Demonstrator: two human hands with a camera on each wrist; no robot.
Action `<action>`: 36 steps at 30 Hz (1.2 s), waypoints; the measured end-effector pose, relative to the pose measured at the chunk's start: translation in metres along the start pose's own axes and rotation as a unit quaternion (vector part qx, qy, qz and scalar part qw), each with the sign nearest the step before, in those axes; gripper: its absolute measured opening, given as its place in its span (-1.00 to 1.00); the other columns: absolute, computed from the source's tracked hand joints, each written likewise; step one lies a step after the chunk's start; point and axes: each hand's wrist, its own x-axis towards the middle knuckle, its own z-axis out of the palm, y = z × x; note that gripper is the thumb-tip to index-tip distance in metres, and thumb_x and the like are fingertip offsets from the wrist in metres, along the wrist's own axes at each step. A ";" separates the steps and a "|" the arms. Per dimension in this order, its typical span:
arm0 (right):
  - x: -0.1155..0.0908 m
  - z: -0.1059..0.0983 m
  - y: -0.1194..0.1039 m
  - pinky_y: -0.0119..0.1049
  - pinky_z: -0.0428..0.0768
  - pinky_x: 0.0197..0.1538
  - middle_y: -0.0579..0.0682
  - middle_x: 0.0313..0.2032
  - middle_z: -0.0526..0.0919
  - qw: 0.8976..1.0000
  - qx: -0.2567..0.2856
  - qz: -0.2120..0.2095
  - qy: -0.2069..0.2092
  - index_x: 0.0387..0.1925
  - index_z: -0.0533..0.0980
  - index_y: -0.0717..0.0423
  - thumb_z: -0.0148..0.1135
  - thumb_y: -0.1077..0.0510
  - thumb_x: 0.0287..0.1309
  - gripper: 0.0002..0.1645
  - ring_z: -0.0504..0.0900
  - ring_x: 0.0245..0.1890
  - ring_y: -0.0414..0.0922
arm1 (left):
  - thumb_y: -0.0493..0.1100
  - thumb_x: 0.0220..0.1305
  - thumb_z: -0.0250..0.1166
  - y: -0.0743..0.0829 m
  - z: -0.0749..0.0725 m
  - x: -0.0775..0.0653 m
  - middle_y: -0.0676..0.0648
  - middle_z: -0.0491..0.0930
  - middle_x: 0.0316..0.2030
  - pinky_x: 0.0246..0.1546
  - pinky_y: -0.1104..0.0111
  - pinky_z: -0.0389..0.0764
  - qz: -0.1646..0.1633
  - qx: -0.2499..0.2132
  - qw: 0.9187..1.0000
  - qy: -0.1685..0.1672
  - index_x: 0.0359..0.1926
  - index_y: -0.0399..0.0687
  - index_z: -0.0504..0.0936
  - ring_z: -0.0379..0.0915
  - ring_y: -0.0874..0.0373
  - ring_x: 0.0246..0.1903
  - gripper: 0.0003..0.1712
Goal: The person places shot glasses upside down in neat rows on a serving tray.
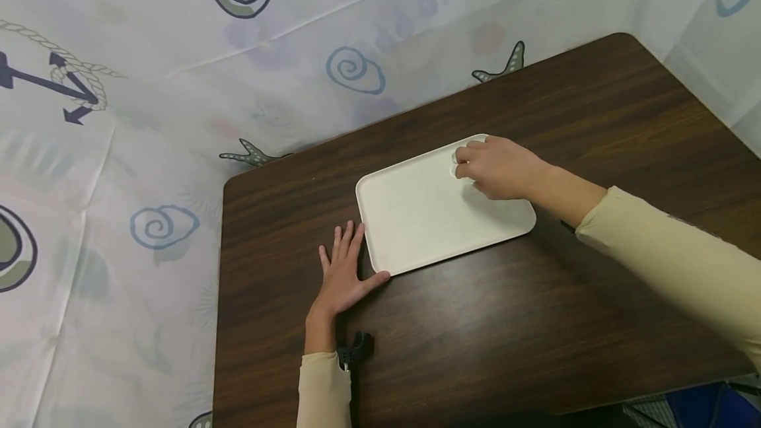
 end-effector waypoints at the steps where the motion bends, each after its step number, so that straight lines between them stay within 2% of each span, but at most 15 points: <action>1: -0.003 -0.004 0.001 -0.17 0.50 -0.28 -0.01 -0.19 0.55 1.000 0.007 0.003 0.004 -0.24 0.63 0.02 0.35 0.27 -0.01 -0.77 0.53 -0.15 -0.03 | 0.49 0.06 0.19 0.000 0.000 0.000 -0.02 -0.27 0.52 0.28 -0.26 -0.48 0.000 0.000 1.000 -0.001 0.53 0.23 -0.19 -0.50 -0.06 0.48 0.18; 5: -0.016 -0.024 0.008 -0.13 0.52 -0.27 0.00 -0.12 0.56 0.999 0.033 0.027 0.023 -0.11 0.60 0.01 0.37 0.16 0.04 -0.69 0.54 -0.13 -0.03 | 0.46 0.06 0.22 0.001 0.001 0.001 -0.02 -0.27 0.52 0.27 -0.26 -0.47 -0.001 -0.002 1.000 -0.002 0.53 0.23 -0.18 -0.50 -0.07 0.48 0.17; 9: -0.038 -0.044 0.016 -0.15 0.53 -0.36 0.01 -0.12 0.55 0.995 0.055 0.058 0.059 -0.04 0.57 0.06 0.36 0.14 0.05 -0.62 0.55 -0.28 -0.04 | 0.46 0.07 0.21 0.001 0.001 0.001 -0.03 -0.25 0.52 0.27 -0.28 -0.46 0.001 -0.004 1.000 -0.002 0.53 0.22 -0.19 -0.49 -0.08 0.48 0.17; 12: -0.063 -0.056 0.023 -0.19 0.51 -0.44 0.01 -0.09 0.53 0.991 0.068 0.095 0.068 0.05 0.54 0.07 0.38 0.15 0.05 -0.53 0.52 -0.38 -0.08 | 0.48 0.06 0.19 0.002 0.001 0.000 -0.03 -0.25 0.52 0.27 -0.27 -0.48 0.003 -0.006 1.000 -0.001 0.53 0.22 -0.19 -0.49 -0.07 0.48 0.18; 17: -0.107 -0.063 0.031 -0.18 0.48 -0.45 0.06 -0.01 0.45 0.978 0.087 0.190 0.006 0.17 0.47 0.06 0.32 0.16 0.12 -0.46 0.48 -0.43 -0.11 | 0.49 0.06 0.18 0.001 0.001 0.000 -0.01 -0.25 0.52 0.27 -0.26 -0.48 0.004 -0.001 1.000 0.003 0.53 0.23 -0.19 -0.49 -0.06 0.48 0.18; 22: -0.150 -0.046 0.035 -0.12 0.53 -0.39 0.13 0.06 0.46 0.956 0.129 0.259 -0.043 0.17 0.47 0.13 0.31 0.23 0.12 -0.46 0.52 -0.38 -0.08 | 0.48 0.06 0.20 0.001 0.000 0.001 -0.03 -0.24 0.51 0.26 -0.29 -0.45 0.004 -0.001 1.000 0.003 0.53 0.22 -0.18 -0.48 -0.09 0.48 0.18; 28: -0.195 -0.014 0.034 -0.10 0.57 -0.30 0.18 0.05 0.49 0.932 0.208 0.286 -0.076 0.26 0.35 0.17 0.39 0.32 -0.02 -0.24 0.58 -0.22 0.00 | 0.47 0.07 0.20 0.001 0.001 0.000 -0.02 -0.26 0.52 0.27 -0.28 -0.45 0.005 -0.003 1.000 -0.001 0.53 0.20 -0.18 -0.49 -0.09 0.48 0.17; 31: -0.211 -0.001 0.030 -0.17 0.57 -0.31 0.18 0.06 0.50 0.921 0.242 0.293 -0.088 0.25 0.34 0.16 0.44 0.33 -0.09 -0.19 0.58 -0.18 0.00 | 0.46 0.07 0.21 0.001 0.001 -0.001 -0.03 -0.26 0.52 0.26 -0.29 -0.44 0.005 -0.003 1.000 0.001 0.53 0.20 -0.18 -0.48 -0.09 0.48 0.17; 33: -0.218 0.008 0.027 -0.23 0.57 -0.32 0.16 0.04 0.52 0.916 0.258 0.295 -0.087 0.21 0.38 0.14 0.48 0.29 -0.13 -0.21 0.58 -0.18 -0.03 | 0.45 0.07 0.22 0.002 0.000 -0.001 -0.04 -0.25 0.52 0.26 -0.30 -0.43 0.007 -0.004 1.000 0.004 0.53 0.19 -0.17 -0.48 -0.10 0.48 0.17; 36: -0.224 0.018 0.020 -0.35 0.54 -0.36 0.06 -0.05 0.58 0.914 0.269 0.293 -0.077 0.11 0.45 0.09 0.54 0.17 -0.16 -0.28 0.56 -0.25 -0.14 | 0.44 0.07 0.23 0.002 0.000 0.000 -0.05 -0.23 0.51 0.26 -0.30 -0.43 0.007 -0.005 1.000 0.006 0.53 0.20 -0.16 -0.47 -0.10 0.48 0.17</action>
